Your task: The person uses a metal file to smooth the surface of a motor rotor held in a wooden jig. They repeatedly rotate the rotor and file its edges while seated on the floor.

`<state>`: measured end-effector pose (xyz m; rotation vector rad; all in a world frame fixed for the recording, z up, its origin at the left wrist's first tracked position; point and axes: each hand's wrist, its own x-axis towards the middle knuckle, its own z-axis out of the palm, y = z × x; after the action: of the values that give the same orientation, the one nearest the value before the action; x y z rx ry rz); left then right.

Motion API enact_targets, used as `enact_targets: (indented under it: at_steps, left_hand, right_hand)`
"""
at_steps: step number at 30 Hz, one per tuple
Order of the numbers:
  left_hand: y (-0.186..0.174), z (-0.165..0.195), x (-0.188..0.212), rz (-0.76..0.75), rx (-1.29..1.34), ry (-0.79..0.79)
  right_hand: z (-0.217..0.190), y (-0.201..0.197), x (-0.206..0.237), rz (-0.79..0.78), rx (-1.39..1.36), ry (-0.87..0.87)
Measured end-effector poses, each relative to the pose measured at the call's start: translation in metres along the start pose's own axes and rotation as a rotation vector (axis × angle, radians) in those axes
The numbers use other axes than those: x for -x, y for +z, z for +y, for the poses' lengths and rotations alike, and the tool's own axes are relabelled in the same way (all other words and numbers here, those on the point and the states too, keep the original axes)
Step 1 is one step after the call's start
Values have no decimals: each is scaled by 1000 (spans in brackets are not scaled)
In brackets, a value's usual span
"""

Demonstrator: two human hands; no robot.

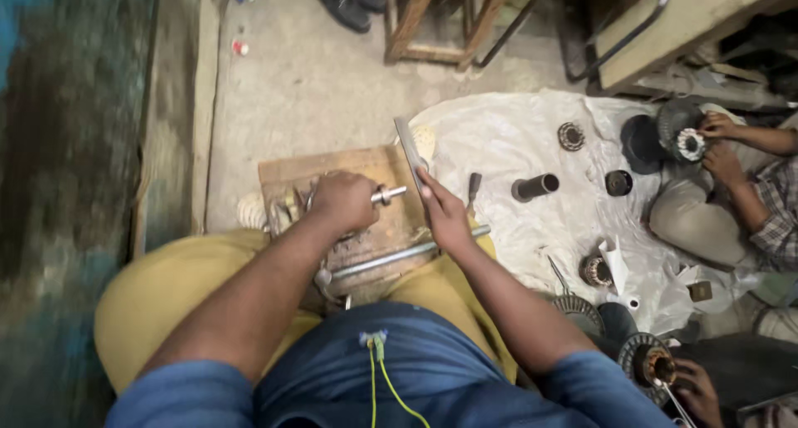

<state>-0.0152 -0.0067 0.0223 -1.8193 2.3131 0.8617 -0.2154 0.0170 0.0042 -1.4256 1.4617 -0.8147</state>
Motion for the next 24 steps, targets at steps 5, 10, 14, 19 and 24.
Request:
enact_targets:
  at_steps: [5, 10, 14, 19, 24]
  left_hand:
    - [6, -3, -3, -33, -40, 42]
    - [3, -1, -7, -147, -59, 6]
    - [0, -2, -5, -108, 31, -42]
    - [-8, 2, -2, -47, 53, 4]
    - [-20, 2, -5, -225, 122, -82]
  right_hand:
    - [45, -7, 69, -88, -57, 87]
    - [38, 2, 61, -49, 64, -293]
    - [10, 15, 16, 18, 233, -409]
    - [4, 10, -5, 41, -4, -65]
    - [46, -10, 48, 51, 35, -364]
